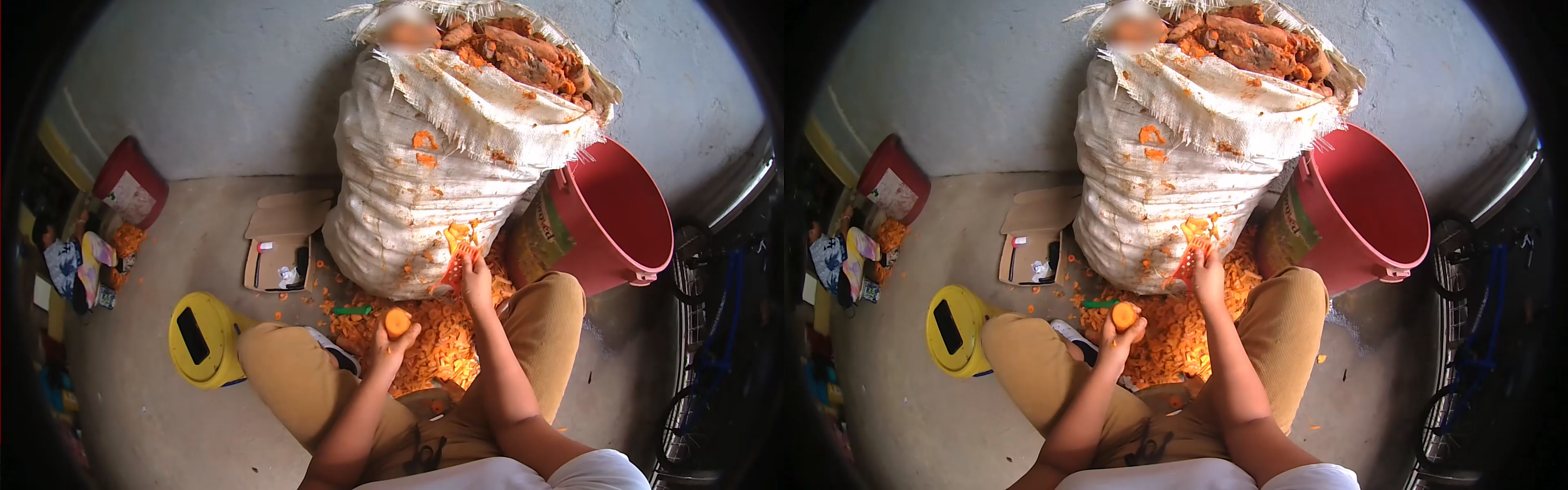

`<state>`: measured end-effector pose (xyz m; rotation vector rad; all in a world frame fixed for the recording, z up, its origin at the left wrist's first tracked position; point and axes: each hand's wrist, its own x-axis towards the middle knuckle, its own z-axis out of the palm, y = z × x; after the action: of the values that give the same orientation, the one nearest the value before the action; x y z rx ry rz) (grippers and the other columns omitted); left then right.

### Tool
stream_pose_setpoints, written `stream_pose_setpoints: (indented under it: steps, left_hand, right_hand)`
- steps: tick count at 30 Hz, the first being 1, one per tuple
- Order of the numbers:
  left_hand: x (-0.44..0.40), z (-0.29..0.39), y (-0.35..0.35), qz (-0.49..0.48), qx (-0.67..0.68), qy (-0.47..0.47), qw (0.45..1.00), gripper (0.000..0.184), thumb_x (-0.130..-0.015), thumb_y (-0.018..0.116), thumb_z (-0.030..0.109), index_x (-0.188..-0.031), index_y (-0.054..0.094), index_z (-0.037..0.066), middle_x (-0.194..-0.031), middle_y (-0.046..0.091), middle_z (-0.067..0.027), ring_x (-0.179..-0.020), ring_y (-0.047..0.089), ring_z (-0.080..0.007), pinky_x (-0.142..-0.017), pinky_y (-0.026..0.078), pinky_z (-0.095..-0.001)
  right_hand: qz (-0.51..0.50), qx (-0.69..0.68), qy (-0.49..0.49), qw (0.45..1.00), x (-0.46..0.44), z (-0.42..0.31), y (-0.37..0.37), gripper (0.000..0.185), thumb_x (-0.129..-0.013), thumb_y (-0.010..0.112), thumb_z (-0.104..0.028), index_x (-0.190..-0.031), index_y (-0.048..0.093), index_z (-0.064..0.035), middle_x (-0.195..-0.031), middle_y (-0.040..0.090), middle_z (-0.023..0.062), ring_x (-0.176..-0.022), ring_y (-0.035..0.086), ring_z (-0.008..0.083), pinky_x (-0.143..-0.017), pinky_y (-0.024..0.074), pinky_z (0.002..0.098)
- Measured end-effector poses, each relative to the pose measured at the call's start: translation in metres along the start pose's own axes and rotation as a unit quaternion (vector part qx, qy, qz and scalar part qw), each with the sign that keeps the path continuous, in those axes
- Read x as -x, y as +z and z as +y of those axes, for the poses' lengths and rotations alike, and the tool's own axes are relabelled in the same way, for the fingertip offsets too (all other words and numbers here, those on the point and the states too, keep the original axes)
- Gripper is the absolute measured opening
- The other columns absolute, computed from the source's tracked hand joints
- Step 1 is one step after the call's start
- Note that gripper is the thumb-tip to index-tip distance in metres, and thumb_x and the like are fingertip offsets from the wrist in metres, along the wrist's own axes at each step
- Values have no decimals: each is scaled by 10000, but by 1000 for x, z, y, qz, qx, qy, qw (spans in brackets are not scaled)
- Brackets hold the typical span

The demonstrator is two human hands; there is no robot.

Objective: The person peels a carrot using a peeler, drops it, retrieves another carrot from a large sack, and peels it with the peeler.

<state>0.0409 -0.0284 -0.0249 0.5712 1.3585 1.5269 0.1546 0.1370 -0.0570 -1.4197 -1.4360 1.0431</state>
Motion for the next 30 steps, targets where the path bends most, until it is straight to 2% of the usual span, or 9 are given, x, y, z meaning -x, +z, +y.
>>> stream_pose_setpoints:
  steps: [3, 5, 9, 10, 15, 19, 20, 24, 30]
  left_hand:
    - [-2, 1, -1, -6, 119, -53, 991, 343, -761, 601, 198, -1053, 446, 107, -1026, 450, 0, -981, 421, -108, -868, 324, -281]
    - [-10, -19, -6, -12, 245, -69, 967, 384, -753, 612, 233, -1079, 443, 118, -1052, 440, -6, -1020, 397, -119, -902, 307, -303]
    - [-13, -8, -6, -37, 450, -214, 866, 371, -800, 479, 423, -1043, 462, 143, -1086, 442, -39, -1061, 380, -177, -983, 193, -406]
    - [-14, -13, -3, -25, 436, -208, 875, 385, -816, 413, 465, -1013, 470, 139, -1054, 474, -62, -1033, 411, -201, -992, 162, -410]
    - [-11, -3, 6, -21, 411, -202, 889, 399, -819, 396, 473, -976, 472, 115, -965, 514, -107, -903, 489, -239, -891, 320, -400]
    - [-14, -6, -8, -112, 348, -212, 907, 443, -821, 356, 502, -937, 465, 88, -818, 549, -135, -720, 548, -255, -668, 457, -372]
    - [-15, -9, -8, -81, 326, -242, 910, 482, -821, 317, 527, -904, 465, 76, -733, 553, -129, -627, 551, -251, -583, 462, -371]
    - [-17, -10, -7, -55, 287, -273, 917, 505, -829, 281, 525, -914, 480, 69, -733, 556, -121, -652, 556, -251, -587, 466, -376]
    - [-17, -5, -6, -65, 353, -259, 897, 436, -850, 275, 452, -961, 509, 101, -836, 584, -67, -702, 563, -218, -528, 470, -344]
  right_hand:
    - [-37, 123, -20, 992, 9, -3, 3, 231, -849, 425, -197, -830, 473, 28, -709, 563, 147, -554, 531, 249, -535, 406, 372]
    - [-19, -113, 14, 993, 9, 19, 20, 203, -849, 422, -193, -823, 466, 4, -707, 557, 80, -519, 519, 180, -478, 396, 342]
    - [-57, -291, 220, 929, 31, 7, 23, 149, -848, 406, -170, -870, 473, -38, -682, 535, 40, -509, 503, 132, -427, 386, 273]
    - [-46, -315, 252, 914, 38, 1, 28, 145, -849, 392, -156, -878, 482, -45, -679, 540, 43, -518, 503, 129, -423, 383, 264]
    - [-88, -395, 328, 853, 54, -13, 28, 169, -847, 383, -174, -848, 486, -40, -648, 533, 55, -531, 506, 157, -476, 399, 276]
    - [-59, -404, 321, 854, 46, -18, 22, 183, -848, 385, -186, -851, 482, -31, -738, 548, 70, -626, 535, 183, -544, 427, 302]
    - [-70, -428, 297, 851, 40, -4, 23, 193, -854, 390, -185, -879, 481, -17, -792, 552, 80, -663, 542, 189, -570, 439, 316]
    - [-61, -444, 221, 866, 39, -23, 22, 211, -870, 409, -200, -929, 483, -11, -806, 549, 64, -676, 537, 157, -592, 443, 291]
    - [-210, -286, 82, 931, 64, -54, 27, 236, -871, 427, -236, -909, 494, -13, -707, 513, 0, -576, 466, 61, -532, 400, 199]
